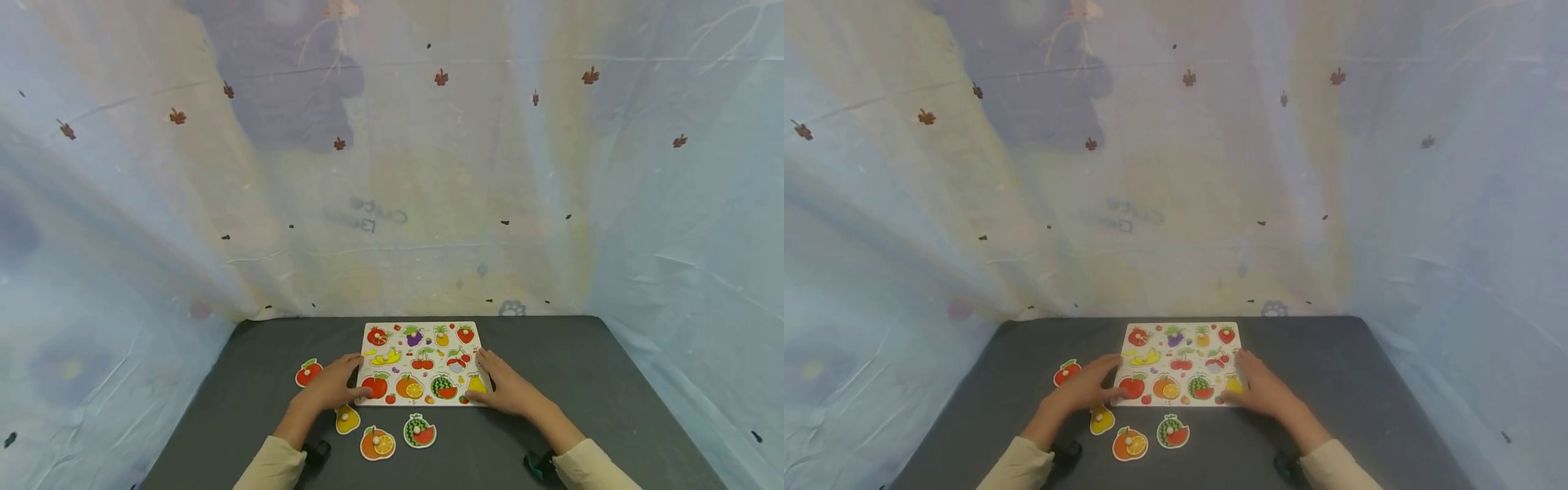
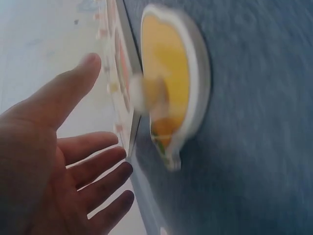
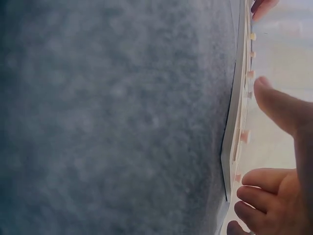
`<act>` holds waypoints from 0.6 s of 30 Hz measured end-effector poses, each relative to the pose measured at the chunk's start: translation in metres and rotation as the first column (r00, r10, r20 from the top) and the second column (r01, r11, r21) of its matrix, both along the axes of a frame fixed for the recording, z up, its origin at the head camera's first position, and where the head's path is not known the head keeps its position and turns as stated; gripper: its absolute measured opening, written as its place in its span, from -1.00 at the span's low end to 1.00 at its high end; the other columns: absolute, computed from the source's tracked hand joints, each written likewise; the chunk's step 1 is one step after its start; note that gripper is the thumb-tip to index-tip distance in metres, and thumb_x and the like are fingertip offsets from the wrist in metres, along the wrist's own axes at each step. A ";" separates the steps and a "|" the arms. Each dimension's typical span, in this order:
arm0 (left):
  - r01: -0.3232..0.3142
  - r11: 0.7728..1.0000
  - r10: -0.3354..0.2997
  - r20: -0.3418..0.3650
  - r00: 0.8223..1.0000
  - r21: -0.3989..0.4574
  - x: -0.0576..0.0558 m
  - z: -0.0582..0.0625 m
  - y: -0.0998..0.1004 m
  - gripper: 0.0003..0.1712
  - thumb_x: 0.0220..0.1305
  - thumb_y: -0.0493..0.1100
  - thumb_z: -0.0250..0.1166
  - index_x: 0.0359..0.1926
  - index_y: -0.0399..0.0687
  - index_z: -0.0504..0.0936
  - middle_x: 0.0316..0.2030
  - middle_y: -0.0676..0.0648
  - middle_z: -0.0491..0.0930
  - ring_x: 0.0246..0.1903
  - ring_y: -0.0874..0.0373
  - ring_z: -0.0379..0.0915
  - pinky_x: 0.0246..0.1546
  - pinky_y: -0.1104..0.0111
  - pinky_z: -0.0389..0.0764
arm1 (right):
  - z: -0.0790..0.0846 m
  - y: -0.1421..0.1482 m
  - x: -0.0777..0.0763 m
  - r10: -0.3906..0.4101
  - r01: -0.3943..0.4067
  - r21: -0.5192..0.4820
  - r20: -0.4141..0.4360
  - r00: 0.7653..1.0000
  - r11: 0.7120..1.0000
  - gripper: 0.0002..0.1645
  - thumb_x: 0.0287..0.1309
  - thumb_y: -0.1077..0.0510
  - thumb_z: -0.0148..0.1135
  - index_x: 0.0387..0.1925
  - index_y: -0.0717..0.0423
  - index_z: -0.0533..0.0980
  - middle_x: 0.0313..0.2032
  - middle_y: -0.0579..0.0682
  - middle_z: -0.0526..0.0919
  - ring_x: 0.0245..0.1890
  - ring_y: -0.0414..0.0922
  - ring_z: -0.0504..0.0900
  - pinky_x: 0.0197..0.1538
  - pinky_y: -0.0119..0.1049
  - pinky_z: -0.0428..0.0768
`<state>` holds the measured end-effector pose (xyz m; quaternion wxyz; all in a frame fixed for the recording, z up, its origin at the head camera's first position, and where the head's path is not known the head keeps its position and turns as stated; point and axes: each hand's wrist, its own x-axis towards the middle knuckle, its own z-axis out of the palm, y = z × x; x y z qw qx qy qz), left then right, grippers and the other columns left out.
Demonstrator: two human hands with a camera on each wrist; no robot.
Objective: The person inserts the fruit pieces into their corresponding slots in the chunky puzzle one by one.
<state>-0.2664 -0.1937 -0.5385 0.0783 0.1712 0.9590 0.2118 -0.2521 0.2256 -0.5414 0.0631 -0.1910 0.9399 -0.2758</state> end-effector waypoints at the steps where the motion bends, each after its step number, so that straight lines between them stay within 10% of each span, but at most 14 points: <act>1: -0.008 1.000 0.008 -0.015 1.000 0.008 0.000 0.000 -0.003 -0.02 0.32 0.27 0.51 0.55 -0.18 0.43 0.52 -0.23 0.37 0.48 -0.24 0.34 0.44 -0.16 0.40 | -0.001 0.000 0.000 0.003 -0.003 0.007 -0.001 1.000 1.000 0.29 0.25 -0.31 0.52 0.63 0.39 0.13 0.63 0.39 0.10 0.63 0.40 0.04 0.54 0.39 0.14; 18: -0.157 0.987 0.153 -0.123 0.981 -0.025 0.001 0.005 -0.058 -0.24 0.33 0.12 0.55 0.42 -0.12 0.56 0.37 -0.26 0.48 0.28 -0.23 0.50 0.24 -0.19 0.55 | -0.005 0.000 0.005 0.016 -0.017 0.048 0.017 1.000 0.999 0.41 0.19 -0.40 0.51 0.64 0.41 0.06 0.66 0.36 0.03 0.66 0.36 0.00 0.60 0.34 0.03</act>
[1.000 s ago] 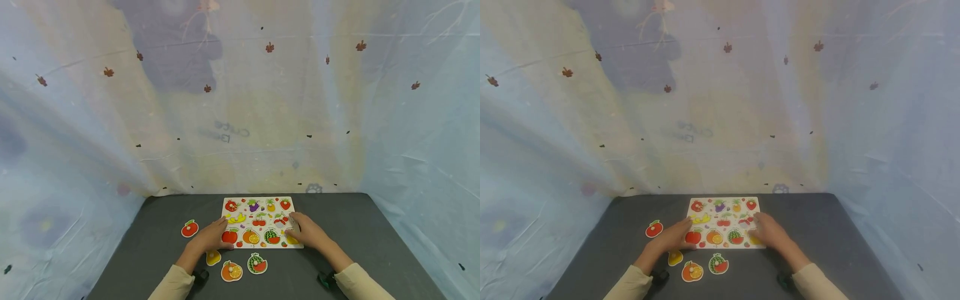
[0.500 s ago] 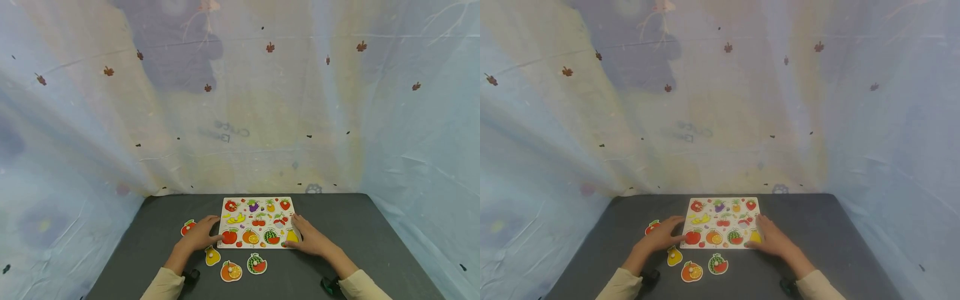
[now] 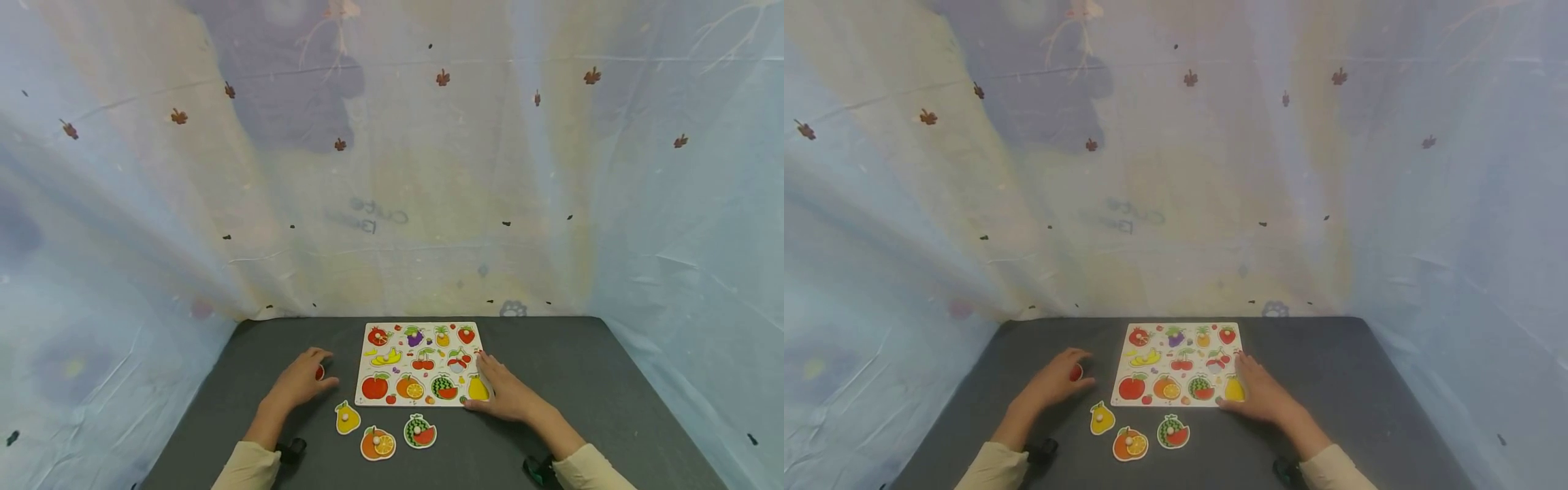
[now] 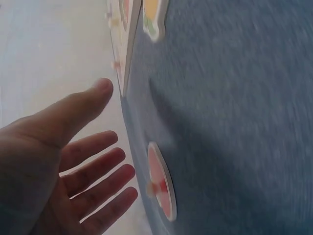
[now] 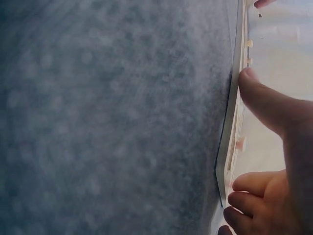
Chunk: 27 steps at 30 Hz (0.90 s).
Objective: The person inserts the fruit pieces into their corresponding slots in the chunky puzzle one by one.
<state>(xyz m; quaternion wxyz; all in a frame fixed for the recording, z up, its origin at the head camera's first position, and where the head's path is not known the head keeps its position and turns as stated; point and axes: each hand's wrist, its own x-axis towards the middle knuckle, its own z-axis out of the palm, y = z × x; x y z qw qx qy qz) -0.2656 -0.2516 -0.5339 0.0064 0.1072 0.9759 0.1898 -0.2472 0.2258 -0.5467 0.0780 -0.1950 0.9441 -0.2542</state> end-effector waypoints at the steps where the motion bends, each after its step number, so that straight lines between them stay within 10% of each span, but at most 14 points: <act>1: -0.004 1.000 0.004 -0.007 1.000 -0.001 0.000 0.000 -0.002 -0.25 0.33 0.11 0.55 0.41 -0.12 0.57 0.37 -0.27 0.48 0.33 -0.27 0.46 0.26 -0.22 0.53 | 0.000 0.000 0.000 0.002 -0.002 -0.002 0.002 1.000 1.000 0.41 0.19 -0.40 0.51 0.64 0.41 0.06 0.66 0.36 0.03 0.66 0.36 0.00 0.60 0.34 0.03; 27: -0.164 0.986 0.164 0.008 0.986 0.007 0.002 0.002 -0.028 -0.81 0.42 -0.13 0.48 -0.11 -0.06 0.63 -0.26 -0.02 0.50 -0.35 0.11 0.39 -0.32 0.15 0.44 | 0.009 -0.009 -0.001 -0.001 0.001 0.081 0.005 1.000 0.997 0.37 0.17 -0.36 0.54 0.58 0.51 0.15 0.60 0.45 0.15 0.62 0.37 0.12 0.60 0.28 0.09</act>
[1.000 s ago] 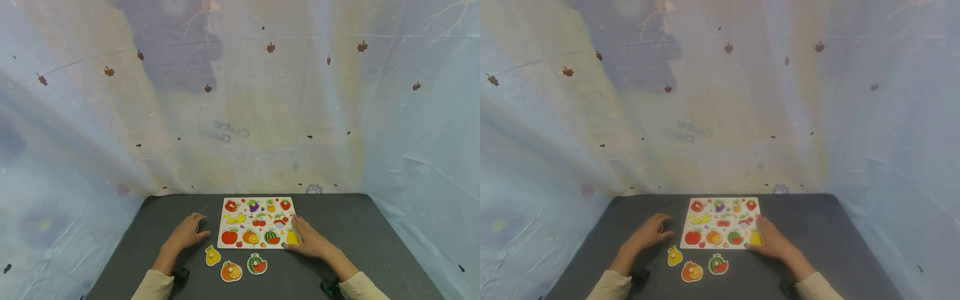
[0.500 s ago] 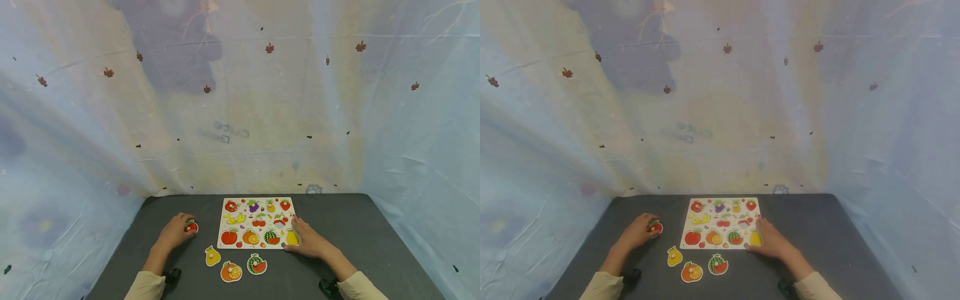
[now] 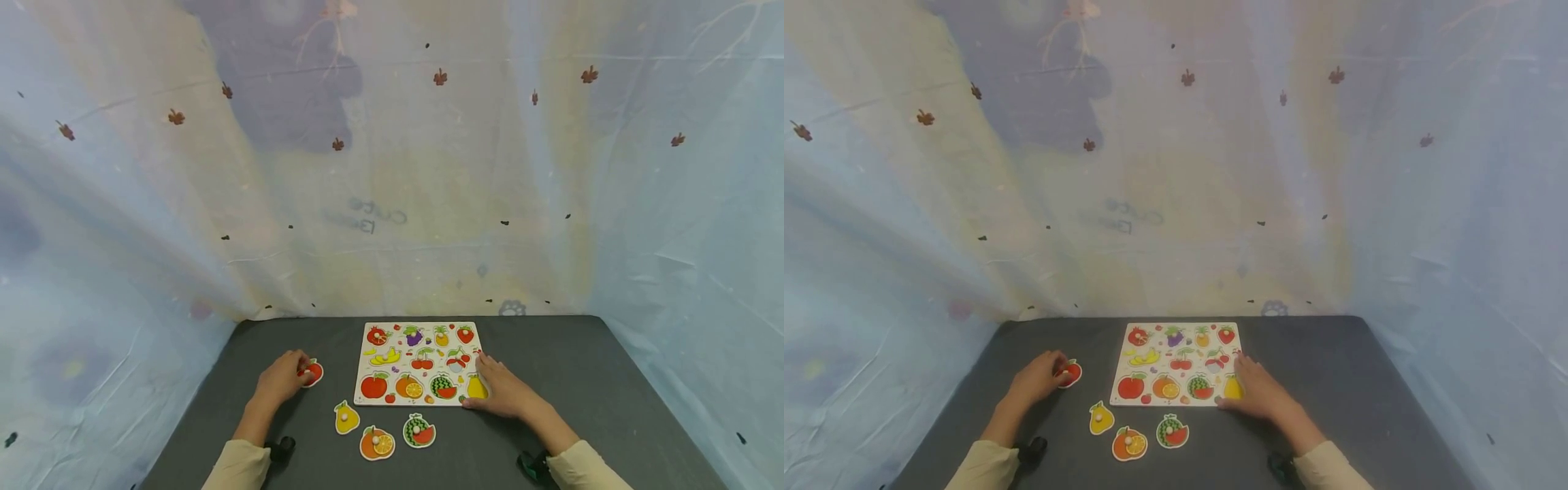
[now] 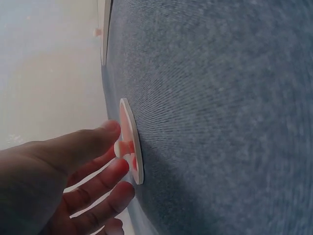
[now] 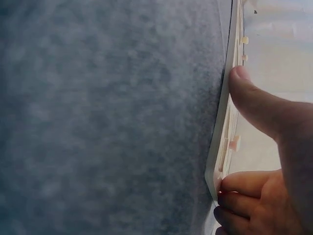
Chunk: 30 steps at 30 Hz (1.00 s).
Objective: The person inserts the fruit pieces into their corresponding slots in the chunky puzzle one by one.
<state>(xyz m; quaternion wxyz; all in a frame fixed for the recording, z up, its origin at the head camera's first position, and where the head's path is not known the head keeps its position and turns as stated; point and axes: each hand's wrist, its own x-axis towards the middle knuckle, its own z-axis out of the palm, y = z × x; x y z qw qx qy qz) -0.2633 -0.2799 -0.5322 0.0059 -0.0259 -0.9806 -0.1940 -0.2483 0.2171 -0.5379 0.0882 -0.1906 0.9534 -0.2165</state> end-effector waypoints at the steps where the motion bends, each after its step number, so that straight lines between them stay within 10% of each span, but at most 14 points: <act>1: -0.004 1.000 0.004 0.000 1.000 0.002 0.000 0.000 0.000 -0.81 0.42 -0.13 0.48 -0.13 -0.05 0.62 -0.28 -0.01 0.49 -0.37 0.11 0.38 -0.34 0.16 0.43 | 0.000 0.000 0.000 -0.003 0.003 0.001 0.000 1.000 1.000 0.37 0.16 -0.36 0.55 0.57 0.51 0.15 0.59 0.45 0.16 0.62 0.37 0.13 0.60 0.28 0.09; 30: -0.041 0.999 0.041 -0.001 0.999 0.035 -0.002 -0.002 0.002 -0.84 0.42 -0.15 0.48 -0.24 -0.01 0.63 -0.36 0.04 0.54 -0.43 0.15 0.44 -0.40 0.18 0.46 | -0.002 -0.001 -0.001 -0.035 0.035 -0.027 -0.002 0.999 0.999 0.38 0.09 -0.31 0.62 0.57 0.50 0.18 0.59 0.45 0.18 0.61 0.36 0.15 0.60 0.26 0.10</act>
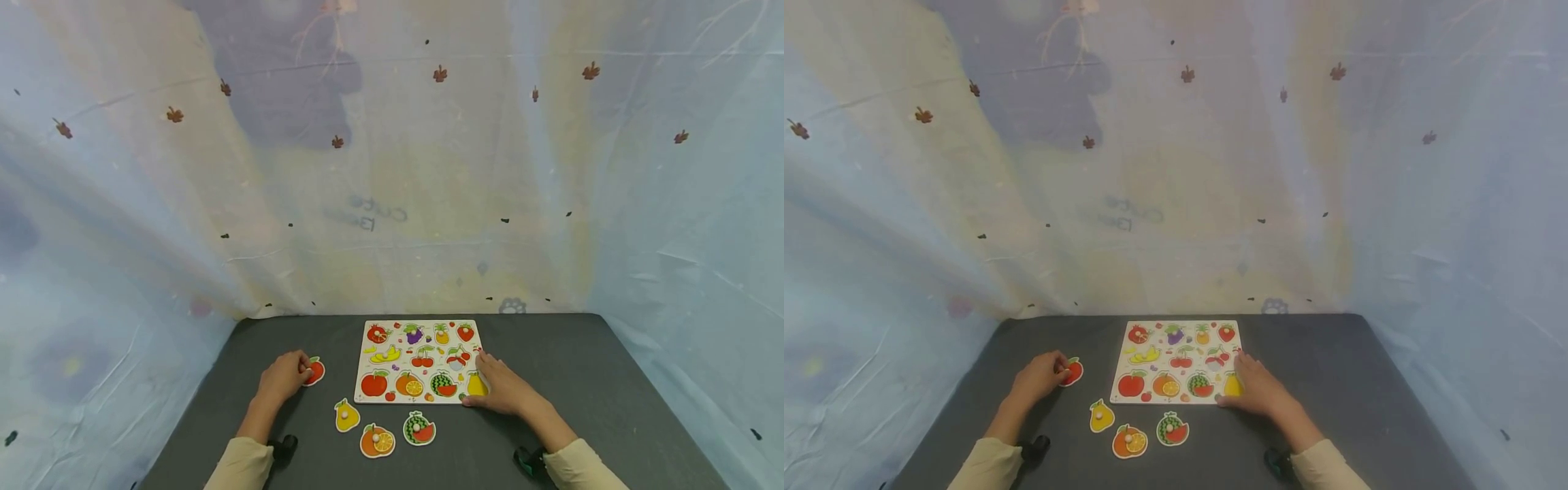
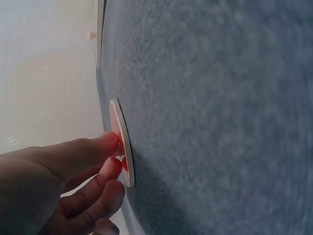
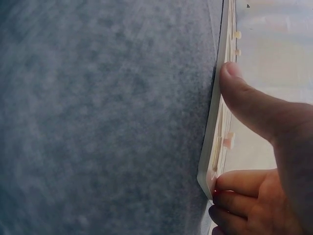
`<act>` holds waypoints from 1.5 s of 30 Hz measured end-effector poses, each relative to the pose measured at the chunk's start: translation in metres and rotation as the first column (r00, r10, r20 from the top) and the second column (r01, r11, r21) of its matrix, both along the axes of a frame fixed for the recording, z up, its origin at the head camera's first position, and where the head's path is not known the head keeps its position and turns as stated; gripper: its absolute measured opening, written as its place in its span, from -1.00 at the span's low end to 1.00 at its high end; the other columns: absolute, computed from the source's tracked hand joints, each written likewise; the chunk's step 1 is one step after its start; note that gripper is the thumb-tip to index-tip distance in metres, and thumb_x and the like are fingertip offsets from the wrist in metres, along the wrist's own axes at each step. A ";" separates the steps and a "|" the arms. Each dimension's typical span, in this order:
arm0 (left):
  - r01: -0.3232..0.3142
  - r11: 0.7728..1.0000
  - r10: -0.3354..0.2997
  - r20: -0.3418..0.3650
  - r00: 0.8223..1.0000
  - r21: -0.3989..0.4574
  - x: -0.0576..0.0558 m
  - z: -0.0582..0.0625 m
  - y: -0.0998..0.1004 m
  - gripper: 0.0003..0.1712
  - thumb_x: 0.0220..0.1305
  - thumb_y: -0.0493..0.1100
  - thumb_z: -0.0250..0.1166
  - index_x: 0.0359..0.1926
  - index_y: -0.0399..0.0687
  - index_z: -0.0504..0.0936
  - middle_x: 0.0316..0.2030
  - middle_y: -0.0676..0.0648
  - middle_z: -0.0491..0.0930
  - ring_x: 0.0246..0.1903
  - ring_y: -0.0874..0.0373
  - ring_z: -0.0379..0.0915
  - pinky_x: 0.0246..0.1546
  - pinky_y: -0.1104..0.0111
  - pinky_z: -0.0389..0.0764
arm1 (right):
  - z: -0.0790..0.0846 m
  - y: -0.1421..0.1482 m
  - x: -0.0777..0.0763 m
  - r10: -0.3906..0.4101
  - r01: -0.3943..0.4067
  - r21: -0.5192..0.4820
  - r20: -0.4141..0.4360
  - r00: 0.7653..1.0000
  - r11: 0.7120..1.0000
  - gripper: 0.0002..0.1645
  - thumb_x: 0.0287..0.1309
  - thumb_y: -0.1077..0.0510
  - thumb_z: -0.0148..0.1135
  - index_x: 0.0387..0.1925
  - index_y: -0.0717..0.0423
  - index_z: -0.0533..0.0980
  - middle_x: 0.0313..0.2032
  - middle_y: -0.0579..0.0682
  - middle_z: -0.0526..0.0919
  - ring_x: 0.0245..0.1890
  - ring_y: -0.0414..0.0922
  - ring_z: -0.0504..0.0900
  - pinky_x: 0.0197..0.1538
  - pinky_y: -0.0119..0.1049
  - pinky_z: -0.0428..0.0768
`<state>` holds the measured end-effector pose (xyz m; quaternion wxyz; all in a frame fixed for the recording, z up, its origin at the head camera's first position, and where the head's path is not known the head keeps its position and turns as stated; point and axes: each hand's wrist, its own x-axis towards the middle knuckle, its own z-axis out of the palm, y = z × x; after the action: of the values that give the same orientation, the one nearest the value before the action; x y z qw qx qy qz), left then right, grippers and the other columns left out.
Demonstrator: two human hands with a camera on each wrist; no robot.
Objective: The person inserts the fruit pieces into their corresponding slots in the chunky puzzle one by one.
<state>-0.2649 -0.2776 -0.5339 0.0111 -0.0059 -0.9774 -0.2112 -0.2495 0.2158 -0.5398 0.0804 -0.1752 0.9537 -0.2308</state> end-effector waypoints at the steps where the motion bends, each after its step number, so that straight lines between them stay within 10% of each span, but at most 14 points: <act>1: 0.008 1.000 -0.008 -0.008 1.000 0.002 0.000 0.000 0.001 -0.84 0.42 -0.15 0.48 -0.23 -0.01 0.63 -0.36 0.04 0.54 -0.42 0.15 0.43 -0.39 0.18 0.47 | 0.000 0.000 0.000 -0.001 0.001 -0.001 -0.002 1.000 1.000 0.38 0.09 -0.31 0.63 0.57 0.50 0.18 0.59 0.45 0.18 0.61 0.36 0.15 0.60 0.26 0.10; 45: 0.298 0.949 -0.304 -0.045 0.952 -0.100 0.000 0.008 0.088 -0.84 0.39 -0.07 0.52 -0.20 0.15 0.65 -0.31 0.14 0.47 -0.36 0.24 0.38 -0.29 0.23 0.51 | 0.009 -0.004 0.006 -0.013 0.014 -0.009 0.006 1.000 1.000 0.33 0.13 -0.24 0.63 0.56 0.51 0.18 0.58 0.46 0.17 0.60 0.38 0.16 0.60 0.26 0.09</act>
<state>-0.2647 -0.1899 -0.5256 0.0079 -0.1618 -0.9729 -0.1650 -0.2434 0.2120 -0.5305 0.0808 -0.1684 0.9535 -0.2364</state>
